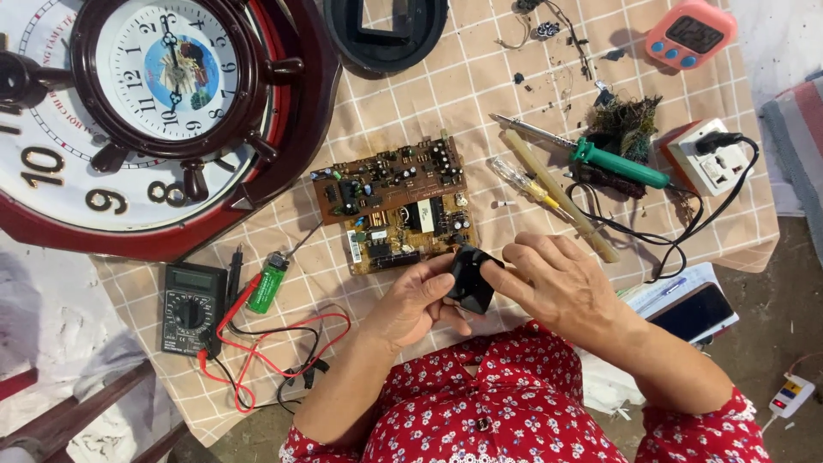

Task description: The person disassembles a small black electronic component, likely a speaker, by separating its casing halves. They then reassemble the component, aligning the parts and pressing them together. The workspace contains a disassembled wall clock, a circuit board, a soldering iron, and a multimeter.

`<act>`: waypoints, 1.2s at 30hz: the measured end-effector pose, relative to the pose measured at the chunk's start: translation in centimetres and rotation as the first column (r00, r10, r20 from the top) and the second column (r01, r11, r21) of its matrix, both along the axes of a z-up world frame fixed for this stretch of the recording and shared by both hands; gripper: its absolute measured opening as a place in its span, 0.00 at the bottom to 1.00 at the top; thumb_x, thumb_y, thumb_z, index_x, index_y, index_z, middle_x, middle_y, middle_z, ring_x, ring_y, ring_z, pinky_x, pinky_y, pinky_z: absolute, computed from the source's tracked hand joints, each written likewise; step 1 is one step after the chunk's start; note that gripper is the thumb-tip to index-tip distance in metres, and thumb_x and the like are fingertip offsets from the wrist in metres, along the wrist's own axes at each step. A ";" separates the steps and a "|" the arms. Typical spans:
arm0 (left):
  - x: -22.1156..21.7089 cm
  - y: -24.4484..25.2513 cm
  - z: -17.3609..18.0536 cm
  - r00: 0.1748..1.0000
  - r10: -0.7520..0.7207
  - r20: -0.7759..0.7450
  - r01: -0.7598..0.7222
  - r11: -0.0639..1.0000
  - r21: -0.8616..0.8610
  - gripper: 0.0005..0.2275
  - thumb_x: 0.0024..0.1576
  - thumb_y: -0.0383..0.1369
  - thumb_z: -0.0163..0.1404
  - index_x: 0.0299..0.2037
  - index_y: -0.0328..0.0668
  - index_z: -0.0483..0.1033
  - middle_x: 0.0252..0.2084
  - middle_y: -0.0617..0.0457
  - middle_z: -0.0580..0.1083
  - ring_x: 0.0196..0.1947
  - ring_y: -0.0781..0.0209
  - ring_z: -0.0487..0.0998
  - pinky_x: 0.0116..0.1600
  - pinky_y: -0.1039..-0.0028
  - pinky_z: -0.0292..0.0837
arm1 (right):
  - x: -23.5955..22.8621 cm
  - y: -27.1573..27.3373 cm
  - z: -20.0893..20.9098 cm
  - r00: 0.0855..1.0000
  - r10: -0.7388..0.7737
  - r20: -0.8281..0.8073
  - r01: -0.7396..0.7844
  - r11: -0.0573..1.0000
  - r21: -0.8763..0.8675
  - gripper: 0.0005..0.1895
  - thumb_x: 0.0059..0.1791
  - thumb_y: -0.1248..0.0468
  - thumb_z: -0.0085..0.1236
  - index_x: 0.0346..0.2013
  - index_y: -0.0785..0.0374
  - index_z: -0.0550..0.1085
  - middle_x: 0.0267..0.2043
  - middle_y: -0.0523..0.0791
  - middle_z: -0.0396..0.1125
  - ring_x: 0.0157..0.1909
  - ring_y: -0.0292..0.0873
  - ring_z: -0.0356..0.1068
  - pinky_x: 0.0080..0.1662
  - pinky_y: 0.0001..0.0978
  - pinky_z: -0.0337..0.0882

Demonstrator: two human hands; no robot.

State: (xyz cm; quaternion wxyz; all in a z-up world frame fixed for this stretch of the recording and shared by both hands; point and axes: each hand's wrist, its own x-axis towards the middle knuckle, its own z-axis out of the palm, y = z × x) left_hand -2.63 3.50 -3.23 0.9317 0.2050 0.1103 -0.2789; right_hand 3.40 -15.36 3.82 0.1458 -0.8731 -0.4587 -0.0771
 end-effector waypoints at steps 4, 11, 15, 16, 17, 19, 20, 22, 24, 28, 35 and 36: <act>0.3 -0.1 1.5 1.000 -0.026 -0.008 0.027 0.998 0.065 0.16 0.54 0.28 0.41 0.52 0.27 0.60 0.38 0.33 0.70 0.33 0.43 0.75 0.29 0.60 0.76 | -0.3 0.0 -0.3 0.999 -0.043 -0.014 0.041 0.993 -0.112 0.11 0.46 0.68 0.43 0.41 0.52 0.65 0.31 0.43 0.56 0.43 0.44 0.60 0.41 0.31 0.61; 0.6 -0.4 2.9 0.989 -0.069 0.133 0.009 0.913 0.409 0.24 0.44 0.19 0.52 0.52 0.30 0.60 0.35 0.37 0.71 0.30 0.49 0.76 0.30 0.67 0.77 | -0.9 -1.3 -4.0 0.981 -0.141 -0.136 0.165 0.968 0.190 0.07 0.44 0.64 0.46 0.36 0.51 0.69 0.33 0.43 0.60 0.36 0.43 0.61 0.37 0.31 0.62; 0.7 -1.0 3.5 0.982 -0.063 0.180 -0.030 0.880 0.474 0.23 0.45 0.20 0.50 0.52 0.30 0.60 0.34 0.39 0.71 0.29 0.56 0.76 0.31 0.73 0.77 | -1.1 -2.2 -5.2 0.867 -0.076 -0.493 0.313 0.852 0.420 0.14 0.43 0.58 0.45 0.39 0.60 0.69 0.30 0.47 0.62 0.28 0.44 0.65 0.31 0.33 0.67; 0.5 -1.0 3.3 0.982 -0.065 0.178 -0.027 0.880 0.475 0.23 0.45 0.20 0.50 0.52 0.30 0.60 0.34 0.39 0.71 0.29 0.56 0.76 0.31 0.73 0.77 | -1.3 -1.9 -5.3 0.865 -0.077 -0.495 0.316 0.851 0.420 0.14 0.43 0.58 0.45 0.39 0.60 0.69 0.30 0.47 0.62 0.28 0.44 0.65 0.31 0.33 0.67; 0.4 -1.0 3.0 0.971 -0.093 0.220 -0.043 0.838 0.543 0.23 0.45 0.20 0.51 0.52 0.30 0.60 0.34 0.38 0.71 0.30 0.54 0.75 0.32 0.71 0.77 | -1.5 -1.6 -5.3 0.833 -0.014 -0.553 0.332 0.813 0.479 0.16 0.41 0.58 0.47 0.39 0.63 0.68 0.28 0.47 0.62 0.26 0.43 0.64 0.30 0.33 0.67; 0.2 -1.0 2.8 0.956 -0.136 0.258 -0.051 0.793 0.607 0.23 0.45 0.21 0.51 0.52 0.30 0.60 0.34 0.36 0.71 0.30 0.53 0.75 0.34 0.69 0.77 | -1.8 -1.3 -5.4 0.796 0.043 -0.604 0.362 0.765 0.532 0.18 0.40 0.58 0.49 0.40 0.67 0.67 0.26 0.46 0.62 0.25 0.43 0.64 0.30 0.32 0.67; 0.2 -1.1 2.8 0.936 -0.163 0.312 -0.093 0.740 0.666 0.23 0.44 0.22 0.52 0.51 0.31 0.62 0.37 0.37 0.71 0.33 0.53 0.74 0.36 0.69 0.76 | -1.9 -1.3 -5.6 0.783 0.070 -0.617 0.386 0.723 0.572 0.15 0.40 0.60 0.49 0.36 0.67 0.67 0.24 0.45 0.61 0.23 0.41 0.63 0.29 0.30 0.67; 0.1 -1.2 2.7 0.911 -0.198 0.361 -0.135 0.684 0.716 0.22 0.44 0.24 0.53 0.50 0.32 0.64 0.39 0.38 0.71 0.36 0.53 0.74 0.37 0.68 0.75 | -2.4 -1.3 -6.3 0.772 0.094 -0.629 0.414 0.677 0.609 0.12 0.41 0.62 0.49 0.33 0.68 0.68 0.22 0.44 0.60 0.21 0.39 0.61 0.27 0.29 0.66; -0.3 -1.1 2.6 0.948 -0.145 0.285 -0.090 0.734 0.673 0.22 0.46 0.23 0.51 0.52 0.34 0.63 0.40 0.37 0.70 0.36 0.54 0.73 0.38 0.69 0.75 | -3.0 -1.2 -7.5 0.739 0.154 -0.656 0.438 0.629 0.642 0.08 0.40 0.64 0.49 0.30 0.67 0.68 0.22 0.44 0.60 0.20 0.40 0.60 0.27 0.29 0.65; 0.4 -1.3 3.4 0.940 -0.128 0.315 -0.131 0.718 0.684 0.20 0.46 0.23 0.51 0.49 0.32 0.65 0.38 0.37 0.70 0.36 0.53 0.73 0.40 0.65 0.75 | -2.8 -0.5 -5.9 0.771 0.109 -0.627 0.415 0.661 0.625 0.16 0.40 0.62 0.51 0.37 0.69 0.67 0.21 0.47 0.60 0.20 0.42 0.61 0.26 0.31 0.65; 0.4 -1.8 3.6 0.921 -0.145 0.361 -0.180 0.665 0.725 0.17 0.51 0.29 0.47 0.50 0.32 0.64 0.41 0.37 0.70 0.42 0.53 0.70 0.45 0.62 0.70 | -2.8 -0.5 -5.8 0.740 0.122 -0.662 0.470 0.609 0.638 0.09 0.40 0.66 0.50 0.31 0.68 0.67 0.20 0.46 0.59 0.18 0.40 0.59 0.24 0.28 0.65; 0.3 -2.0 3.6 0.927 -0.103 0.361 -0.193 0.693 0.694 0.17 0.51 0.29 0.47 0.51 0.32 0.64 0.43 0.37 0.70 0.43 0.54 0.69 0.47 0.61 0.68 | -2.7 -0.5 -5.6 0.699 0.202 -0.686 0.495 0.556 0.668 0.08 0.40 0.67 0.49 0.30 0.70 0.67 0.21 0.47 0.59 0.18 0.40 0.58 0.25 0.27 0.65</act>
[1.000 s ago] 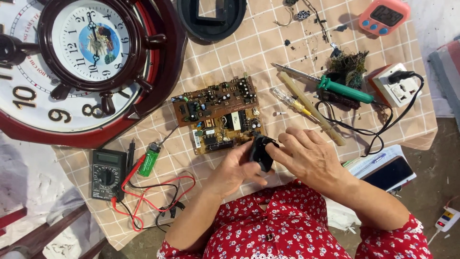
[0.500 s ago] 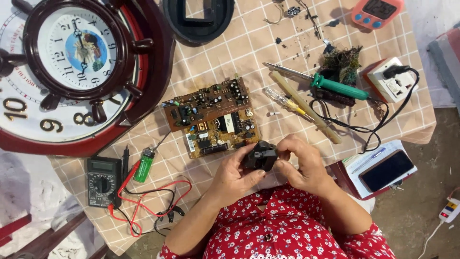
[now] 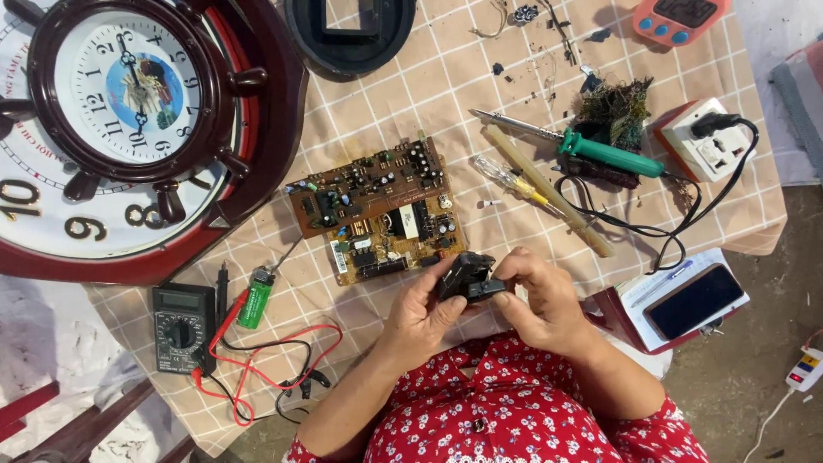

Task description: The person disassembles a small black electronic component, likely a speaker, by separating its casing halves. They then reassemble the component, aligning the parts and pressing them together. The workspace contains a disassembled wall clock, a circuit board, a soldering iron, and a multimeter.

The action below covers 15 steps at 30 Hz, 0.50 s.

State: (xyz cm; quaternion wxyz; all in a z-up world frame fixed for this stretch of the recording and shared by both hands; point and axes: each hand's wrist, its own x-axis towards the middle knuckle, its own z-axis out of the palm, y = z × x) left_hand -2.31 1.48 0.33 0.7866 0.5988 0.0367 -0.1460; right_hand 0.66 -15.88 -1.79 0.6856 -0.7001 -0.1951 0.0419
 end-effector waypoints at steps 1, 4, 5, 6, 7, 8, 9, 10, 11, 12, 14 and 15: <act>-0.3 0.1 -0.9 1.000 0.000 -0.002 0.000 1.000 0.000 0.17 0.51 0.29 0.47 0.51 0.32 0.64 0.43 0.37 0.70 0.43 0.54 0.69 0.47 0.61 0.68 | -0.1 0.0 0.0 1.000 0.000 -0.002 0.000 1.000 0.000 0.08 0.40 0.67 0.49 0.30 0.70 0.67 0.21 0.47 0.59 0.18 0.40 0.58 0.25 0.27 0.65; -0.9 0.2 -2.7 0.998 -0.003 -0.061 -0.006 0.991 -0.136 0.19 0.53 0.31 0.45 0.54 0.34 0.61 0.44 0.41 0.69 0.44 0.59 0.67 0.49 0.64 0.66 | -0.4 -0.2 -0.2 0.988 0.052 -0.147 -0.032 0.991 0.133 0.08 0.41 0.68 0.48 0.30 0.71 0.65 0.21 0.47 0.58 0.18 0.36 0.58 0.22 0.26 0.64; -0.9 0.1 -2.9 0.998 -0.006 -0.064 -0.004 0.988 -0.156 0.19 0.53 0.31 0.45 0.54 0.34 0.60 0.44 0.42 0.69 0.44 0.59 0.67 0.50 0.64 0.65 | -0.5 -0.4 -0.3 0.979 0.062 -0.196 -0.028 0.985 0.173 0.08 0.41 0.68 0.48 0.30 0.72 0.65 0.21 0.47 0.59 0.18 0.35 0.58 0.21 0.25 0.64; -0.9 0.1 -3.0 0.998 -0.009 -0.067 -0.003 0.984 -0.176 0.19 0.53 0.32 0.45 0.54 0.34 0.60 0.45 0.42 0.68 0.44 0.59 0.67 0.51 0.63 0.65 | -0.5 -0.5 -0.4 0.967 0.074 -0.244 -0.022 0.977 0.212 0.08 0.41 0.69 0.48 0.30 0.72 0.64 0.22 0.48 0.59 0.18 0.35 0.59 0.20 0.25 0.65; -1.0 0.1 -3.2 0.998 -0.009 -0.069 -0.003 0.984 -0.176 0.19 0.53 0.32 0.45 0.54 0.34 0.60 0.45 0.42 0.68 0.44 0.59 0.67 0.51 0.63 0.65 | -0.5 -0.6 -0.7 0.966 0.074 -0.246 -0.021 0.977 0.212 0.08 0.41 0.69 0.48 0.30 0.72 0.64 0.22 0.48 0.59 0.18 0.35 0.59 0.20 0.25 0.65; -1.1 0.1 -3.4 0.998 -0.021 -0.058 0.011 0.986 -0.165 0.19 0.53 0.32 0.44 0.55 0.34 0.60 0.45 0.41 0.68 0.45 0.58 0.66 0.51 0.63 0.64 | -0.5 -0.7 -1.1 0.963 0.077 -0.258 -0.016 0.973 0.232 0.08 0.42 0.69 0.47 0.31 0.73 0.63 0.22 0.48 0.59 0.18 0.35 0.60 0.20 0.24 0.66; -1.1 0.1 -3.6 0.998 -0.033 -0.048 0.026 0.988 -0.154 0.20 0.54 0.33 0.44 0.55 0.33 0.59 0.46 0.40 0.68 0.46 0.58 0.66 0.51 0.63 0.64 | -0.5 -0.9 -1.4 0.959 0.081 -0.270 -0.011 0.968 0.251 0.07 0.43 0.70 0.46 0.31 0.74 0.62 0.22 0.48 0.59 0.17 0.35 0.61 0.20 0.24 0.67; -1.1 0.1 -3.5 0.998 -0.033 -0.050 0.025 0.988 -0.153 0.20 0.54 0.33 0.44 0.55 0.33 0.59 0.46 0.40 0.68 0.46 0.58 0.66 0.51 0.63 0.64 | -0.5 -0.9 -1.4 0.959 0.081 -0.272 -0.011 0.968 0.252 0.07 0.43 0.70 0.46 0.31 0.74 0.62 0.22 0.48 0.59 0.17 0.35 0.61 0.20 0.24 0.67; -1.1 0.0 -3.4 0.997 -0.038 -0.065 0.024 0.980 -0.200 0.21 0.53 0.34 0.45 0.55 0.34 0.59 0.46 0.39 0.67 0.45 0.58 0.66 0.52 0.63 0.63 | -0.4 -0.9 -1.5 0.958 0.072 -0.279 -0.002 0.970 0.245 0.07 0.43 0.70 0.45 0.32 0.74 0.62 0.22 0.49 0.59 0.17 0.35 0.61 0.20 0.24 0.66; -1.0 -0.1 -3.4 0.996 -0.043 -0.080 0.022 0.969 -0.246 0.22 0.52 0.34 0.46 0.55 0.34 0.59 0.46 0.39 0.67 0.45 0.58 0.66 0.52 0.63 0.63 | -0.4 -0.9 -1.5 0.956 0.063 -0.286 0.007 0.971 0.238 0.07 0.44 0.70 0.44 0.32 0.73 0.61 0.23 0.49 0.59 0.16 0.35 0.61 0.19 0.24 0.66; -1.5 -0.4 -3.1 0.994 -0.029 -0.103 0.003 0.970 -0.244 0.24 0.47 0.28 0.51 0.54 0.34 0.59 0.44 0.40 0.68 0.44 0.57 0.68 0.49 0.66 0.67 | -0.5 -0.7 -1.6 0.954 0.046 -0.298 0.022 0.975 0.220 0.07 0.44 0.70 0.44 0.33 0.73 0.61 0.23 0.50 0.59 0.15 0.35 0.61 0.18 0.24 0.66; -1.8 -0.5 -3.0 0.992 -0.015 -0.125 -0.015 0.970 -0.243 0.27 0.42 0.22 0.55 0.54 0.33 0.59 0.43 0.41 0.69 0.43 0.56 0.70 0.47 0.68 0.70 | -0.6 -0.6 -1.6 0.951 0.028 -0.307 0.036 0.979 0.202 0.07 0.44 0.70 0.43 0.33 0.74 0.61 0.23 0.50 0.58 0.15 0.36 0.61 0.18 0.23 0.66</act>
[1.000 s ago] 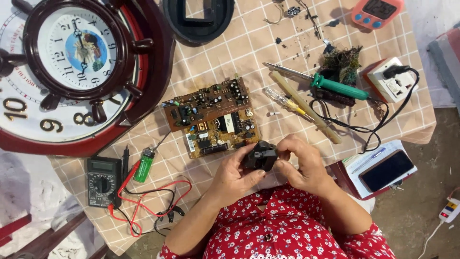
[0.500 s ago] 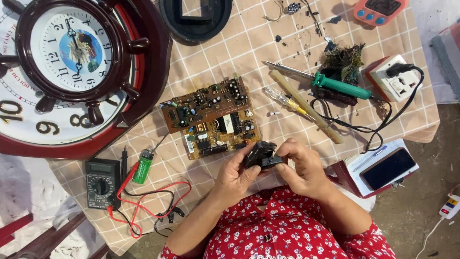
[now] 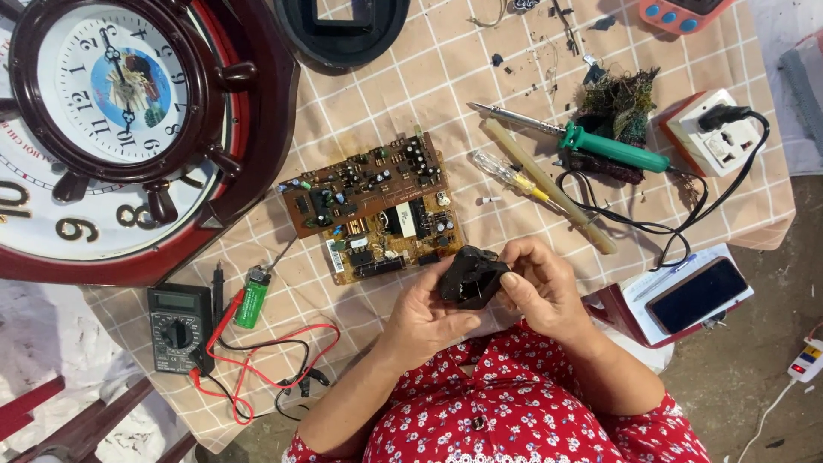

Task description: The person disassembles a small black electronic component, likely a speaker, by separating its casing halves. They then reassemble the component, aligning the parts and pressing them together. The workspace contains a disassembled wall clock, a circuit board, a soldering iron, and a multimeter.

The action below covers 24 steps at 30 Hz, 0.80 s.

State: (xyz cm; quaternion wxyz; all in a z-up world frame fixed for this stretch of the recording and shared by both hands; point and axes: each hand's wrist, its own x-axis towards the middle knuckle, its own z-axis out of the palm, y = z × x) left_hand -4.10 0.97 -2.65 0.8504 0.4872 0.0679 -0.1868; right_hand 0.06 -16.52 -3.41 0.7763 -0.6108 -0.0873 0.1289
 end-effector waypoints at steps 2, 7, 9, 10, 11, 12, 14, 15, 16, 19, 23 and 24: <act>0.8 0.1 0.5 1.000 -0.012 0.024 0.010 0.997 0.076 0.26 0.42 0.22 0.55 0.52 0.32 0.60 0.42 0.40 0.70 0.42 0.55 0.71 0.46 0.68 0.71 | -0.1 0.1 0.1 1.000 -0.007 -0.002 0.007 1.000 -0.006 0.07 0.44 0.70 0.44 0.33 0.74 0.61 0.23 0.50 0.58 0.15 0.36 0.61 0.19 0.23 0.66; 1.7 0.3 1.9 0.995 -0.059 0.084 0.033 0.961 0.275 0.22 0.43 0.25 0.55 0.48 0.29 0.64 0.39 0.37 0.70 0.41 0.52 0.71 0.43 0.65 0.72 | -0.2 0.1 0.1 1.000 -0.021 0.003 0.022 0.998 -0.052 0.08 0.44 0.69 0.44 0.34 0.72 0.61 0.23 0.49 0.59 0.16 0.35 0.61 0.19 0.22 0.66; 1.9 0.3 2.2 0.995 -0.069 0.067 0.046 0.955 0.291 0.21 0.44 0.26 0.54 0.48 0.29 0.65 0.38 0.37 0.71 0.41 0.54 0.71 0.43 0.64 0.71 | -0.1 -0.1 0.3 0.998 -0.017 0.057 0.025 0.990 -0.136 0.09 0.44 0.68 0.45 0.35 0.71 0.62 0.24 0.49 0.58 0.17 0.37 0.62 0.20 0.24 0.67; 1.7 0.3 1.9 0.995 -0.070 0.066 0.048 0.955 0.292 0.21 0.44 0.26 0.54 0.48 0.29 0.65 0.38 0.37 0.71 0.41 0.54 0.71 0.43 0.64 0.71 | -0.2 -0.2 0.1 0.998 -0.018 0.056 0.026 0.990 -0.135 0.09 0.44 0.68 0.45 0.35 0.71 0.62 0.24 0.49 0.58 0.17 0.37 0.62 0.20 0.24 0.67; 1.6 0.2 1.6 0.995 -0.050 0.085 0.027 0.967 0.253 0.21 0.44 0.24 0.54 0.48 0.29 0.65 0.39 0.36 0.71 0.41 0.52 0.71 0.43 0.63 0.71 | -0.2 -0.3 0.0 0.997 0.000 0.077 0.009 0.993 -0.121 0.10 0.44 0.68 0.45 0.36 0.71 0.61 0.26 0.49 0.58 0.20 0.37 0.63 0.23 0.25 0.67; 1.5 0.1 1.3 0.994 -0.029 0.102 0.006 0.977 0.213 0.21 0.44 0.23 0.54 0.48 0.29 0.64 0.40 0.35 0.71 0.41 0.51 0.70 0.43 0.63 0.71 | -0.2 -0.4 -0.1 0.995 0.018 0.097 -0.008 0.994 -0.108 0.11 0.44 0.67 0.44 0.38 0.71 0.60 0.27 0.48 0.58 0.22 0.37 0.64 0.25 0.25 0.67; 0.8 -0.1 1.2 0.993 -0.005 0.115 -0.019 0.979 0.203 0.21 0.43 0.23 0.54 0.48 0.29 0.65 0.40 0.37 0.71 0.42 0.52 0.70 0.43 0.63 0.71 | -0.2 -0.2 -0.1 0.992 0.018 0.127 -0.007 0.996 -0.089 0.10 0.44 0.67 0.44 0.36 0.71 0.61 0.27 0.48 0.58 0.23 0.37 0.63 0.25 0.25 0.67; 0.6 -0.3 1.1 0.991 0.022 0.129 -0.047 0.981 0.191 0.21 0.43 0.24 0.55 0.47 0.29 0.66 0.40 0.38 0.71 0.42 0.53 0.70 0.43 0.62 0.70 | -0.1 -0.2 -0.1 0.987 0.021 0.157 -0.010 0.997 -0.071 0.09 0.44 0.67 0.44 0.34 0.70 0.61 0.27 0.48 0.57 0.23 0.37 0.63 0.26 0.26 0.66; 0.6 -0.2 0.9 0.991 0.019 0.130 -0.044 0.981 0.191 0.21 0.43 0.24 0.55 0.47 0.29 0.66 0.40 0.38 0.71 0.42 0.53 0.70 0.43 0.62 0.70 | -0.2 0.0 0.0 0.987 0.018 0.158 -0.007 0.997 -0.071 0.09 0.44 0.67 0.44 0.34 0.70 0.61 0.27 0.48 0.57 0.23 0.37 0.63 0.26 0.26 0.66; 0.7 -0.2 0.3 0.984 0.020 0.176 -0.059 0.974 0.219 0.20 0.42 0.24 0.56 0.46 0.28 0.66 0.40 0.37 0.72 0.42 0.51 0.71 0.43 0.62 0.71 | -0.1 0.2 0.5 0.968 0.036 0.249 -0.014 0.996 -0.090 0.09 0.43 0.66 0.45 0.33 0.70 0.63 0.27 0.48 0.56 0.23 0.39 0.57 0.25 0.26 0.61; 0.6 -0.6 0.2 0.988 0.069 0.139 -0.079 0.995 0.066 0.19 0.42 0.23 0.56 0.44 0.29 0.67 0.41 0.37 0.71 0.42 0.51 0.71 0.44 0.62 0.70 | 0.4 0.2 1.8 0.958 0.051 0.281 -0.033 0.997 -0.069 0.08 0.42 0.66 0.46 0.30 0.69 0.63 0.26 0.49 0.57 0.24 0.40 0.56 0.26 0.25 0.62; 0.6 -0.7 0.5 0.990 0.078 0.114 -0.081 0.997 0.018 0.19 0.42 0.24 0.56 0.44 0.28 0.67 0.42 0.37 0.71 0.43 0.52 0.70 0.44 0.61 0.70 | 0.5 0.2 2.0 0.958 0.059 0.280 -0.042 0.997 -0.065 0.07 0.42 0.66 0.47 0.29 0.68 0.63 0.26 0.49 0.57 0.24 0.39 0.57 0.25 0.25 0.62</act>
